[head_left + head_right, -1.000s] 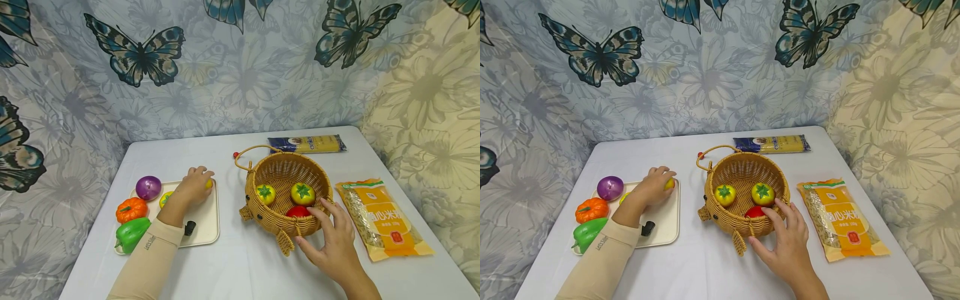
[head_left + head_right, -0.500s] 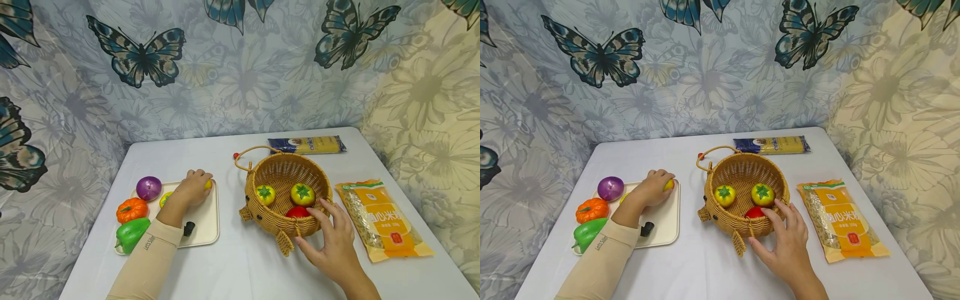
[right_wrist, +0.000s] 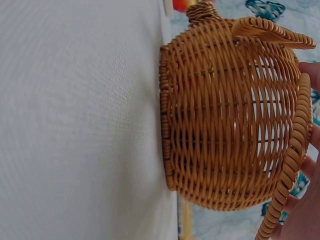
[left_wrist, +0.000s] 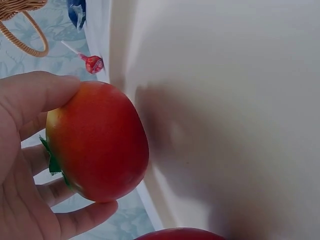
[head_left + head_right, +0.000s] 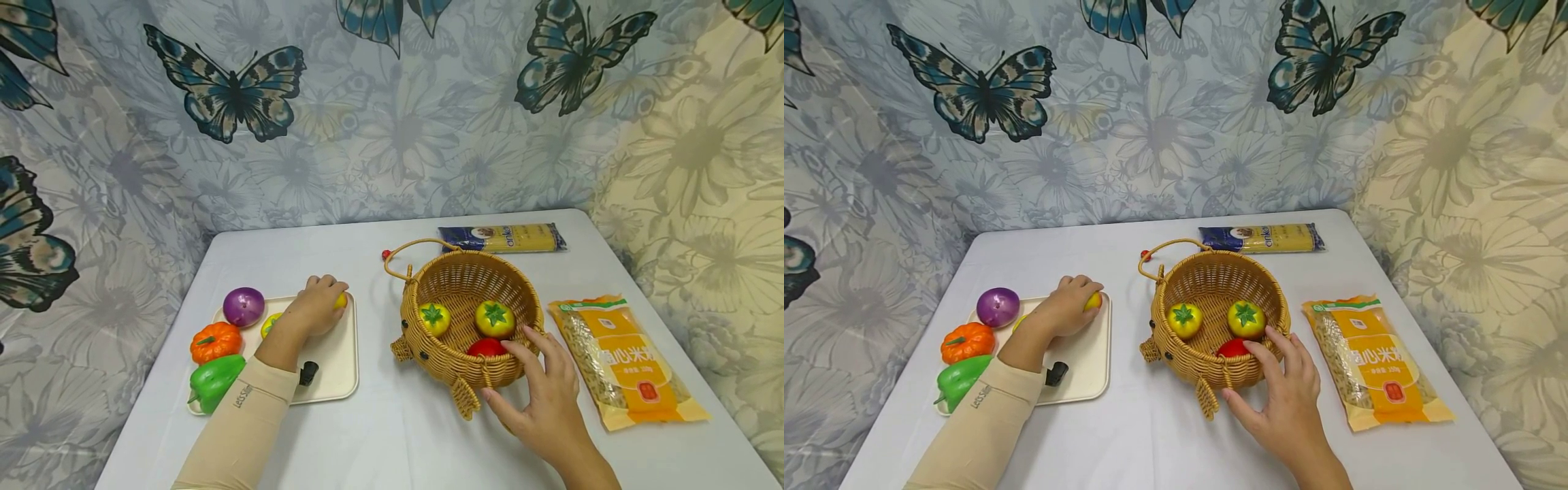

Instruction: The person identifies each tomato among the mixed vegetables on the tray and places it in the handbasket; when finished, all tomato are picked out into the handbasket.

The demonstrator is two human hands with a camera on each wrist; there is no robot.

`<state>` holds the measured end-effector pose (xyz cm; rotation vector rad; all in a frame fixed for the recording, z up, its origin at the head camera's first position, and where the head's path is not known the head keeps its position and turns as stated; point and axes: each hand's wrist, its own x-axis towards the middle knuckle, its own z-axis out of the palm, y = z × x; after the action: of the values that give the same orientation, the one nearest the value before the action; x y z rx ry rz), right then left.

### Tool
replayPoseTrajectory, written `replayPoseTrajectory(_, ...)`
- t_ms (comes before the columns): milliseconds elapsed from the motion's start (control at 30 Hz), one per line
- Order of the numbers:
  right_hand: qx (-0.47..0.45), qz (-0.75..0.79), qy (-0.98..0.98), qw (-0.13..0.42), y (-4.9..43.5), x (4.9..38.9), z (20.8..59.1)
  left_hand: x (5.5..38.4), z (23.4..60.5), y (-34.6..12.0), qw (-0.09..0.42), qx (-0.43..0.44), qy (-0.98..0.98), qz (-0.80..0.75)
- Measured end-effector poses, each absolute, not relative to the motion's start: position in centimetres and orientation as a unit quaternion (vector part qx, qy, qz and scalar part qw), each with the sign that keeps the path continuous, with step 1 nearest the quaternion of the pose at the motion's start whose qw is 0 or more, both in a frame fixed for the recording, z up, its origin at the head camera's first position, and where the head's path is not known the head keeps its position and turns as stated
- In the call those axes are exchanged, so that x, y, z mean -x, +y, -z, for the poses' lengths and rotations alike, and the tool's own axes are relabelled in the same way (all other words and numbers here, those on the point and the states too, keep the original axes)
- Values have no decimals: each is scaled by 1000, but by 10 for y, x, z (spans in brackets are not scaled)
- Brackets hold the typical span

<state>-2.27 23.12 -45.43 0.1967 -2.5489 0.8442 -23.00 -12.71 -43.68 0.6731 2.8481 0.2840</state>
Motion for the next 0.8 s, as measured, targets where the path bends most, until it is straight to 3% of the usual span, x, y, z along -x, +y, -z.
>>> replayPoseTrajectory(800, -71, -308, -922, 225, 231, 22, 456, 221, 413, -108, 48, -268, 956, -104)
